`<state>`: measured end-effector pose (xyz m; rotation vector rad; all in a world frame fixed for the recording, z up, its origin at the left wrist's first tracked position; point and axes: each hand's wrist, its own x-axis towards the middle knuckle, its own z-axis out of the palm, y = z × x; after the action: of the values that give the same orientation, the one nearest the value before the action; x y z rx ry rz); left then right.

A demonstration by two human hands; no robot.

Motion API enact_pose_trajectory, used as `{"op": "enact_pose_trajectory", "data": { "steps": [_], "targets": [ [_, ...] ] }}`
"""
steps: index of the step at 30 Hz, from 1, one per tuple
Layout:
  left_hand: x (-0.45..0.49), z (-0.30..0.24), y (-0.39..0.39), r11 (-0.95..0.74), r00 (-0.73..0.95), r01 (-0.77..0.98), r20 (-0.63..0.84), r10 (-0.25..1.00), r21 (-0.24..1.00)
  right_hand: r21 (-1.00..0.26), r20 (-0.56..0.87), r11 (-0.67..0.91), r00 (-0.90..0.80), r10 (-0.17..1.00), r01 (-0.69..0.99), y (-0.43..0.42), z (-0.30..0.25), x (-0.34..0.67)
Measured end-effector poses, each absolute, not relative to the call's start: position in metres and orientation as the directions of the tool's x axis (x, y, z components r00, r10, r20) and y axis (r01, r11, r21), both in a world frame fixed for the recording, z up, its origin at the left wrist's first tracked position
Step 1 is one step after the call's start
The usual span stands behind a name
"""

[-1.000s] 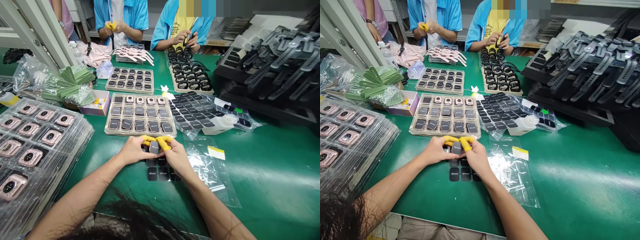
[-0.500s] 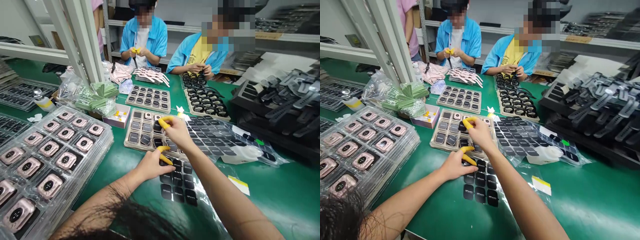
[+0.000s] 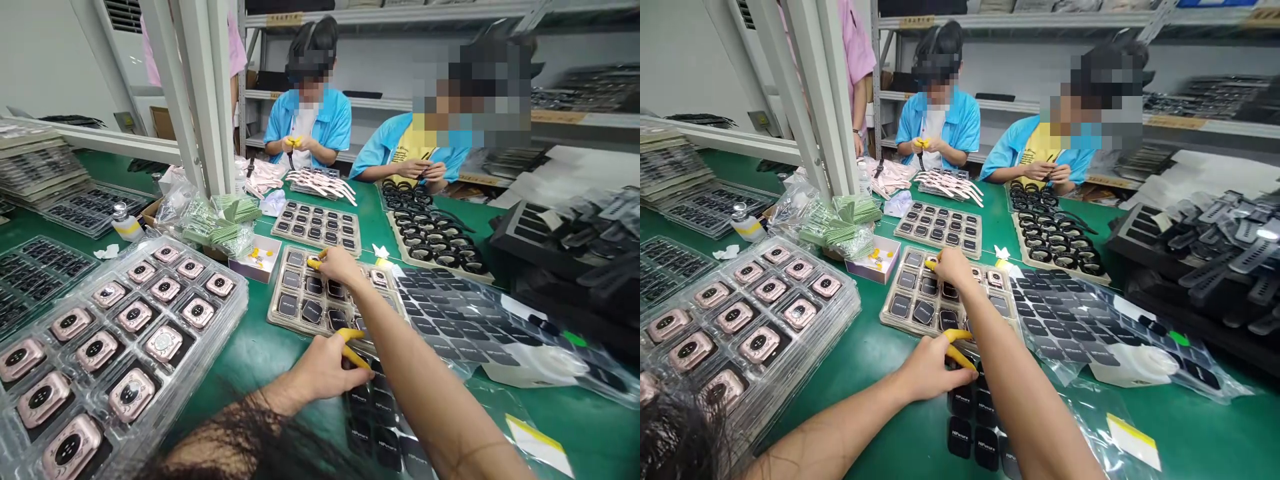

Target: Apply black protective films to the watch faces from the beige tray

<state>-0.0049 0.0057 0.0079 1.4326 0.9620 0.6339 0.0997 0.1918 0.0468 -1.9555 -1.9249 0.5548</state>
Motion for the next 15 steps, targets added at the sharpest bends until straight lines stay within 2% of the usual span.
{"op": "enact_pose_trajectory", "data": {
  "steps": [3, 7, 12, 14, 15],
  "targets": [
    [-0.005, 0.009, 0.006, 0.051, 0.472, 0.224, -0.154, 0.868, 0.973, -0.621, -0.076, -0.056, 0.011, 0.997, 0.782, 0.201, 0.047, 0.098],
    [-0.005, 0.008, 0.005, -0.014, 0.464, 0.22, -0.092, 0.881, 0.975, -0.813, -0.035, -0.041, 0.021, 0.999, 0.581, 0.183, 0.049, 0.098],
    [-0.006, 0.01, 0.004, -0.041, 0.458, 0.221, -0.067, 0.886, 0.974, -0.954, 0.021, 0.018, 0.007, 1.0, 0.298, 0.102, 0.06, 0.123],
    [-0.006, 0.01, 0.005, -0.022, 0.46, 0.202, -0.075, 0.885, 0.979, -0.996, -0.02, -0.025, 0.059, 0.998, 0.086, 0.056, 0.056, 0.14],
    [-0.006, 0.01, 0.005, -0.017, 0.462, 0.196, -0.077, 0.884, 0.98, -0.996, -0.059, -0.064, 0.093, 0.994, 0.054, 0.033, 0.051, 0.148]
  ]
}}
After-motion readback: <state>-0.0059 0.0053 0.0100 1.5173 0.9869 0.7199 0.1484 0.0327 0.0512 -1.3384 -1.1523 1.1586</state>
